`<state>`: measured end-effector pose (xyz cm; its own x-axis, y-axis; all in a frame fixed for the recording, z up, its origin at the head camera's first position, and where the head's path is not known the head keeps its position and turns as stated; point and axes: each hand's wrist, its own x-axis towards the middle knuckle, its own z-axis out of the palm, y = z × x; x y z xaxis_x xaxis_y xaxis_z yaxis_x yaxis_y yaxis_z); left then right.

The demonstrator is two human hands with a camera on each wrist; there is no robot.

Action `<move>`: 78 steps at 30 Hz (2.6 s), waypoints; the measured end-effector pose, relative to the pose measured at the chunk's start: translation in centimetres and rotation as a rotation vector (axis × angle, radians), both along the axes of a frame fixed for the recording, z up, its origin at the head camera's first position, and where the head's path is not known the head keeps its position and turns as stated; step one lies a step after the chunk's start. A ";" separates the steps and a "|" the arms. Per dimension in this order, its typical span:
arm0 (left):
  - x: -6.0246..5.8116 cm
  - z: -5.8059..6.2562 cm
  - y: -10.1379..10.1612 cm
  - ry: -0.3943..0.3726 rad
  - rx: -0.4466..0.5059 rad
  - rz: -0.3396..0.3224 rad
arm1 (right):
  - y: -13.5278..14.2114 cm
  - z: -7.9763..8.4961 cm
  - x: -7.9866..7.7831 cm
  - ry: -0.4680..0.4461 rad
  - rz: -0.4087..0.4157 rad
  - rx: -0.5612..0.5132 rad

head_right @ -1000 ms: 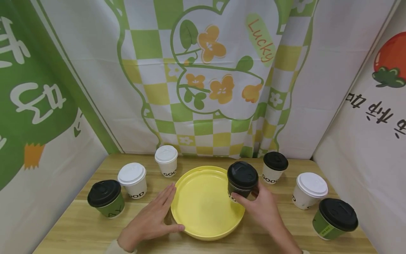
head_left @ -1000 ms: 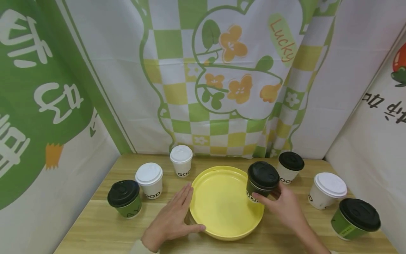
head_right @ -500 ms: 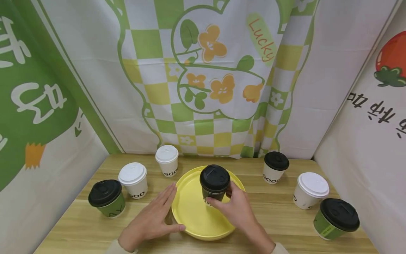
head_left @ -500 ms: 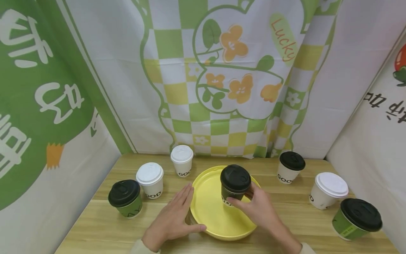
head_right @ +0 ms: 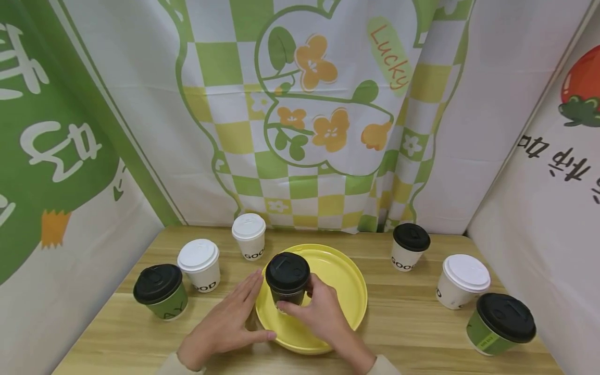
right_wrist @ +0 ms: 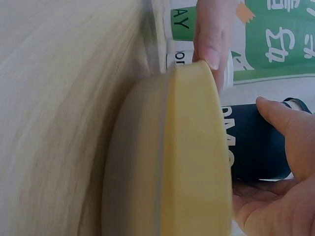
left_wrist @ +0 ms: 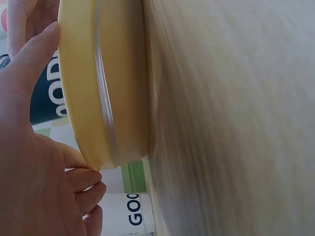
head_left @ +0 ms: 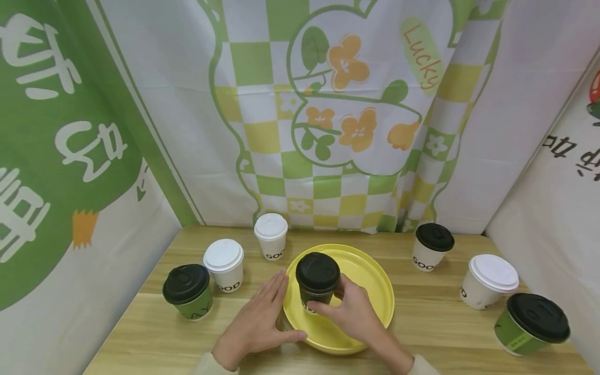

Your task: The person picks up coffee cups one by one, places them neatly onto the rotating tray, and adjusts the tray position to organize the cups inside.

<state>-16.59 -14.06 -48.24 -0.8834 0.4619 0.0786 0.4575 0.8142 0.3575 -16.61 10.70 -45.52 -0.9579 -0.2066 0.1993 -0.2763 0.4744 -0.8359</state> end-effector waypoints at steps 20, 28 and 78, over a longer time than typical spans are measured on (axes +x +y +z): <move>-0.1 -0.1 0.1 0.084 0.036 -0.035 | -2.1 -2.0 -0.2 -0.027 0.049 0.016; 0.0 0.0 -0.1 0.090 0.025 -0.039 | -2.2 -2.2 -0.1 -0.033 0.070 0.004; -0.8 0.0 -0.6 0.058 0.033 -0.071 | 9.0 0.9 1.7 -0.114 -0.124 0.195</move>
<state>-17.40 -14.65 -48.22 -0.8420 0.5196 0.1453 0.5346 0.7670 0.3548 -14.91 19.75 -44.58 -0.9923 -0.1102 0.0564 -0.1151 0.6542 -0.7475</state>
